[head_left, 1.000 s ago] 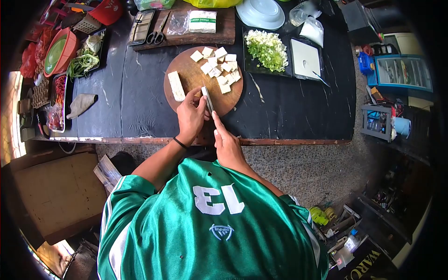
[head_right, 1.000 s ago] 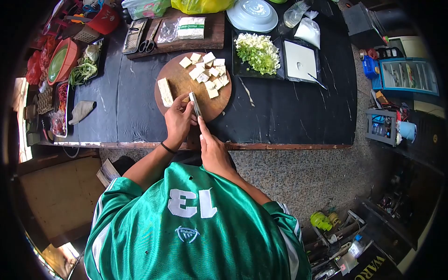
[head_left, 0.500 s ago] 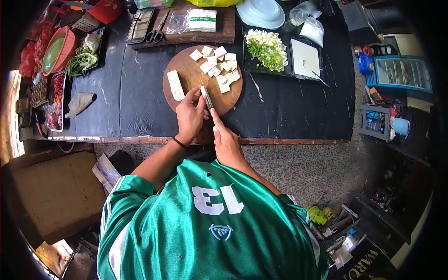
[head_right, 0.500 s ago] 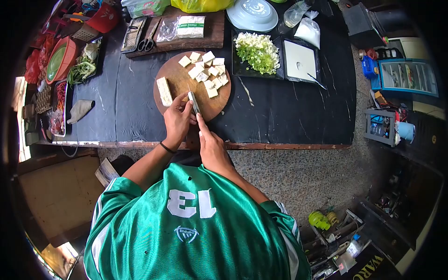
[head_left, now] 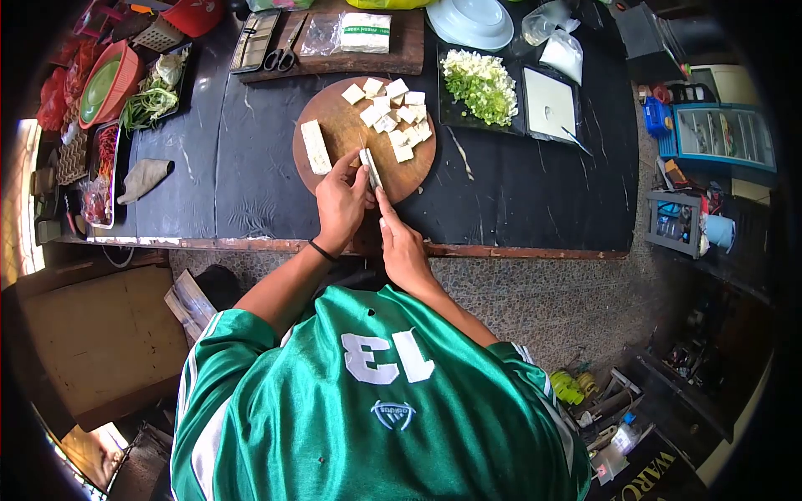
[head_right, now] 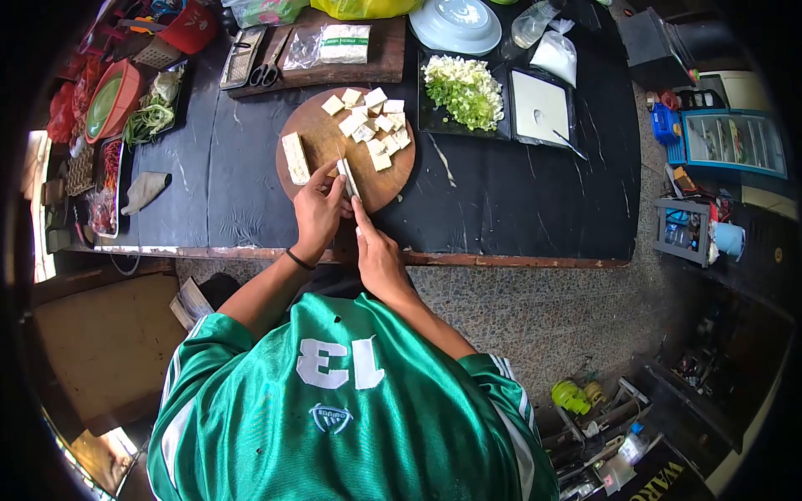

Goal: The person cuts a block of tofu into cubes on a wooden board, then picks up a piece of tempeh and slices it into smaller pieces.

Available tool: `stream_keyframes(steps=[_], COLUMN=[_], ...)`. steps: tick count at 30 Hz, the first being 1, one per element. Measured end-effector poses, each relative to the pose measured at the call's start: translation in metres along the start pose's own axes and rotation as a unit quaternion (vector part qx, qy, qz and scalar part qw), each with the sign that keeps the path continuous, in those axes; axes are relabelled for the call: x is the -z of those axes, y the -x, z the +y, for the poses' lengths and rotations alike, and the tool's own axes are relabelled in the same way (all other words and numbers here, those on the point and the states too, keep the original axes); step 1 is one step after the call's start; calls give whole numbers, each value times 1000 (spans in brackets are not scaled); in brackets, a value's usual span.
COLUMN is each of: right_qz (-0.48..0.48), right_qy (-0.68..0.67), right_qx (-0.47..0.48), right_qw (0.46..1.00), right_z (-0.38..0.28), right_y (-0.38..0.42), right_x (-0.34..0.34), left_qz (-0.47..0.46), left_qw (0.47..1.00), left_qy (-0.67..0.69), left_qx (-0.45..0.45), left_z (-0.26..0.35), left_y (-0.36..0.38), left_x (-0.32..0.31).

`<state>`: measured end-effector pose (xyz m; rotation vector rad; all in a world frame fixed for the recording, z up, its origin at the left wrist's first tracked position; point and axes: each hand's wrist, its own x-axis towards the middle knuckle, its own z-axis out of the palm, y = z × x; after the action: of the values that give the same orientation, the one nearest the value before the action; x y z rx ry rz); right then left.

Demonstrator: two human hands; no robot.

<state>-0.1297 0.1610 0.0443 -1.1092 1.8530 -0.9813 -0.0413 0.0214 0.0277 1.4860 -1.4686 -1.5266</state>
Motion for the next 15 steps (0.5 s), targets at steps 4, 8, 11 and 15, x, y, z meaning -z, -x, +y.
stream_keyframes(steps=[4, 8, 11, 15], right_qz=[-18, 5, -13, -10], right_qy=[-5, 5, 14, 19], right_qx=[-40, 13, -10, 16], right_qw=[999, 1000, 1000, 1000], right_z=[-2, 2, -1, -1], right_y=[-3, -1, 6, 15], right_x=[4, 2, 8, 13], left_qz=[-2, 1, 1, 9], left_qw=[1000, 1000, 1000, 1000], left_qy=[-3, -16, -22, -9], left_qx=[8, -1, -6, -13], left_z=[6, 3, -2, -4], left_y=[1, 0, 0, 4], left_x=[0, 0, 0, -1])
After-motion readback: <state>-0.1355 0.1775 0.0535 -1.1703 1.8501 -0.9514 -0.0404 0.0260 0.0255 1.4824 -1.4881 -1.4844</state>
